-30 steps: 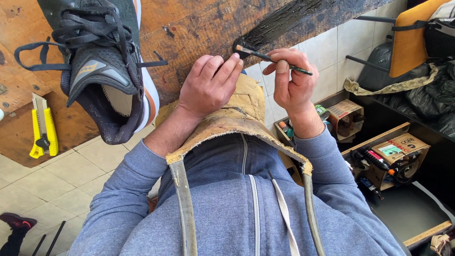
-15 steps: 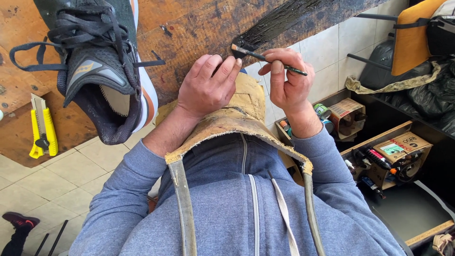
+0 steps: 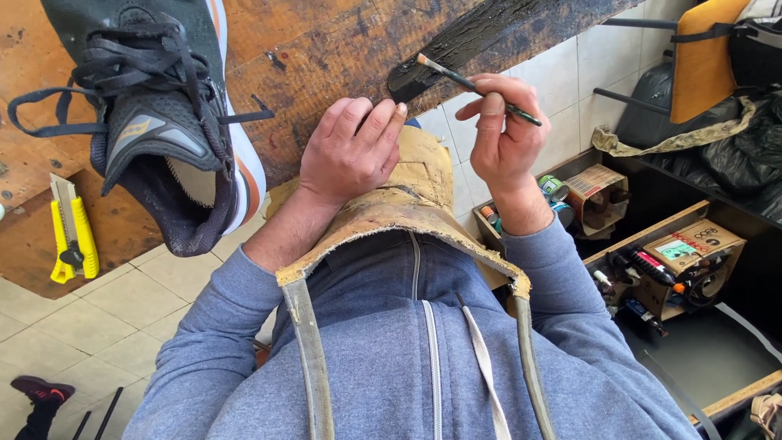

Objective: The person uses a small brush to apply dark paint to the sole of a black and white sneaker. They repeatedly dip the brush into a paint can and carefully paint the shoe's edge. Finally, they close the paint can and inspect the shoe.

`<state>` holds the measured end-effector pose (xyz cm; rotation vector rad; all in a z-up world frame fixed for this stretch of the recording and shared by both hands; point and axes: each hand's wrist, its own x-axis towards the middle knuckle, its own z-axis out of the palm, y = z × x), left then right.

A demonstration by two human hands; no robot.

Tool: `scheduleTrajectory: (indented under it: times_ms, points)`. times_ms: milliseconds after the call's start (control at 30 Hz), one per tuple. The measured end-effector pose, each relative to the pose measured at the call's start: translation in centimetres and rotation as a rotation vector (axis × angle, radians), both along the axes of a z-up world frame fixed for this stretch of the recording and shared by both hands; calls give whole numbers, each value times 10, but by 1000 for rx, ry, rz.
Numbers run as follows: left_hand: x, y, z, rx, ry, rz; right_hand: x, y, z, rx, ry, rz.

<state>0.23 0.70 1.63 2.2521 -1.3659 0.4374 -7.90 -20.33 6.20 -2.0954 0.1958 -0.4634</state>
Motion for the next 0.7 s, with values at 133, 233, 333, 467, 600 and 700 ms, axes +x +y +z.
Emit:
scheduleTrajectory:
  times_ms: [133, 233, 333, 467, 600, 700]
  points:
    - [0, -5, -6, -83, -36, 20, 5, 5, -8, 50, -93, 84]
    - [0, -8, -9, -172, -58, 37, 5, -4, -13, 59, -183, 114]
    - [0, -8, -8, -183, -55, 40, 3, -10, -14, 55, -187, 95]
    - [2, -9, -4, -191, -73, 45, 1, -3, -11, 73, -136, 107]
    - [1, -10, -8, -226, -86, 50, -8, -13, 0, 112, -93, 79]
    - [1, -10, -9, -232, -93, 60, -17, -36, 20, 222, -60, -28]
